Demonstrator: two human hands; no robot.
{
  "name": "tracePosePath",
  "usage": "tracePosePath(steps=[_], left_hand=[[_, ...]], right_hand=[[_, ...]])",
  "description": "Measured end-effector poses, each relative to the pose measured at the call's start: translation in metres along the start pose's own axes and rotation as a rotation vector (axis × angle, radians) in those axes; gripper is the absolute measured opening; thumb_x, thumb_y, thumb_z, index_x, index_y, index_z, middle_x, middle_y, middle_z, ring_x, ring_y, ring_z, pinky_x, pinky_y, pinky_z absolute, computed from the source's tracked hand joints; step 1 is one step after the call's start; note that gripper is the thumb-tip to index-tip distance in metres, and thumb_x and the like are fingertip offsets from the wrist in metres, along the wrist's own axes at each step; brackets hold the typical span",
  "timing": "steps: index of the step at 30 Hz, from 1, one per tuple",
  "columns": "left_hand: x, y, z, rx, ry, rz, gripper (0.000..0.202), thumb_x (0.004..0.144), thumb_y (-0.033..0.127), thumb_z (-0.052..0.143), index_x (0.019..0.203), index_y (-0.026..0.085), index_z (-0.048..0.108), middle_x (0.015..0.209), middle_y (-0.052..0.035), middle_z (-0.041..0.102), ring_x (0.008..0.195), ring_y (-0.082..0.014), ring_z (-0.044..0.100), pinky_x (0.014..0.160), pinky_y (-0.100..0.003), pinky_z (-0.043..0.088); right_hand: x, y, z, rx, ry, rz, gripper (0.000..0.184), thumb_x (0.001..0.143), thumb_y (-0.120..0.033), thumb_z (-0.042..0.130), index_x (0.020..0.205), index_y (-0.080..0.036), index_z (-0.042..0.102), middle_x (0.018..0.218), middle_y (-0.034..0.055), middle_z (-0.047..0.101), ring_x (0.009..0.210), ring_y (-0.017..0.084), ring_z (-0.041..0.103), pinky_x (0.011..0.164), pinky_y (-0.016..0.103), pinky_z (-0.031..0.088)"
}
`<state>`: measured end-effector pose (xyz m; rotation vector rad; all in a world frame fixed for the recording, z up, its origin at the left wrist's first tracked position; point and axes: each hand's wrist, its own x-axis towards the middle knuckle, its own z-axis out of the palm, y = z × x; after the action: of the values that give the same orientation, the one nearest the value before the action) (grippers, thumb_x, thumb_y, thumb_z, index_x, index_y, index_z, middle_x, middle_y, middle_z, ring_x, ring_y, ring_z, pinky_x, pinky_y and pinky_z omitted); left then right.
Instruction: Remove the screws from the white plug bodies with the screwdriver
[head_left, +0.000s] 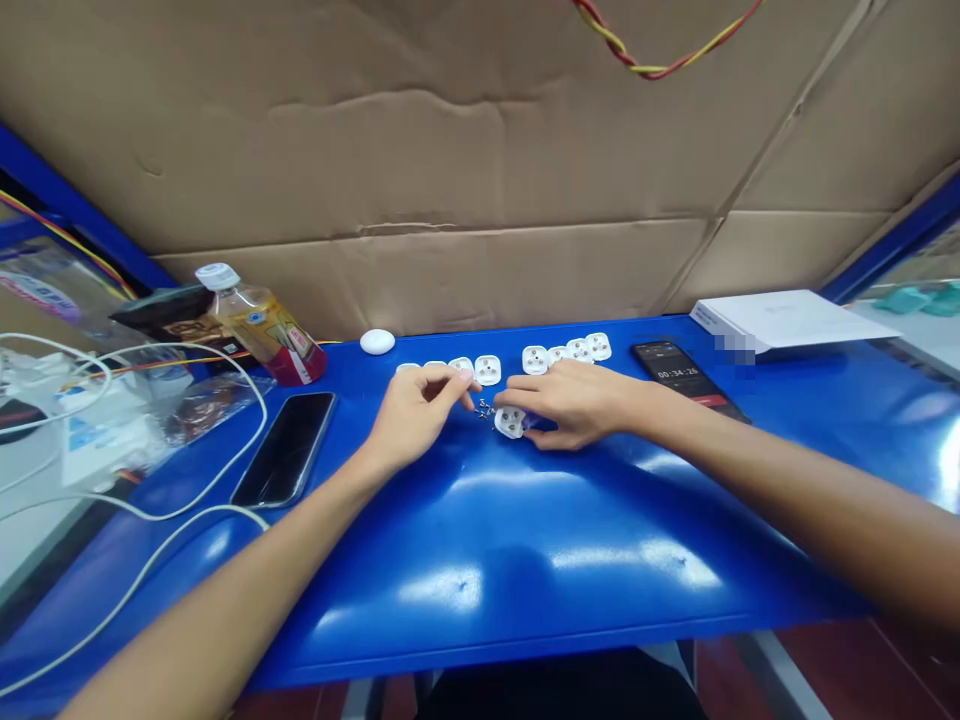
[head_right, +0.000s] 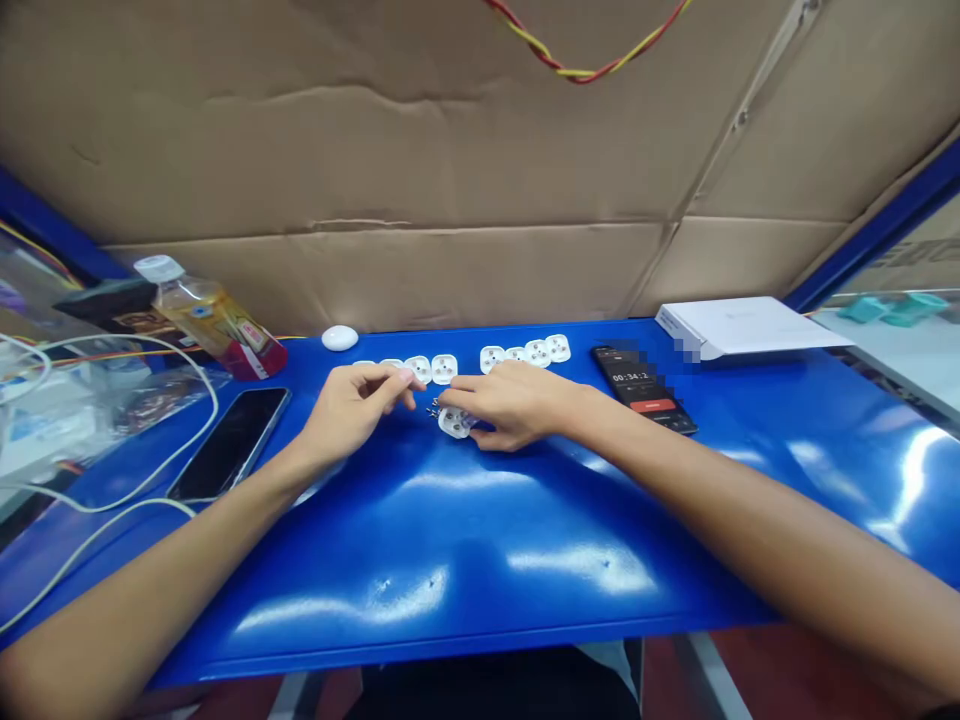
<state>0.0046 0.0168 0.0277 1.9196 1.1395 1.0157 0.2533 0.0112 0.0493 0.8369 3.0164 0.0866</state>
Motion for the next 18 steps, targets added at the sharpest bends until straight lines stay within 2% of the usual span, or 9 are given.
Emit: tracePosePath(steps=[3,9,14,18], left_hand=[[0.000,0.001,0.000,-0.001,-0.012,-0.005,0.036,0.097,0.041,0.062,0.076,0.017,0.078,0.074,-0.0043,0.075,0.072,-0.0179,0.065,0.074,-0.030,0.050],[-0.002,0.003,0.001,-0.034,-0.044,0.013,0.036,0.098,0.043,0.062,0.078,0.017,0.077,0.077,-0.0051,0.076,0.071,-0.0177,0.065,0.073,-0.030,0.050],[-0.002,0.006,0.001,-0.025,-0.043,0.006,0.035,0.097,0.042,0.062,0.081,0.016,0.079,0.077,-0.0051,0.077,0.069,-0.0173,0.064,0.067,-0.029,0.047],[-0.002,0.008,0.001,-0.018,-0.051,-0.005,0.034,0.096,0.041,0.063,0.079,0.017,0.079,0.075,-0.0047,0.076,0.065,-0.0165,0.061,0.062,-0.029,0.044]], right_hand=[[-0.004,0.010,0.004,-0.030,0.023,0.069,0.041,0.091,-0.033,0.060,0.128,-0.017,0.063,0.107,0.0107,0.075,0.073,0.021,0.063,0.058,0.032,0.030],[0.004,0.025,0.005,-0.056,-0.033,0.342,0.032,0.098,-0.042,0.051,0.114,-0.019,0.068,0.113,0.0110,0.076,0.078,0.024,0.069,0.062,0.032,0.032],[0.014,0.025,0.010,-0.050,0.004,0.426,0.037,0.103,-0.045,0.046,0.121,-0.019,0.066,0.120,0.0118,0.075,0.086,0.027,0.072,0.065,0.033,0.036],[0.018,0.027,0.016,-0.046,0.022,0.483,0.035,0.104,-0.044,0.046,0.120,-0.019,0.065,0.122,0.0128,0.075,0.091,0.028,0.072,0.067,0.033,0.039]])
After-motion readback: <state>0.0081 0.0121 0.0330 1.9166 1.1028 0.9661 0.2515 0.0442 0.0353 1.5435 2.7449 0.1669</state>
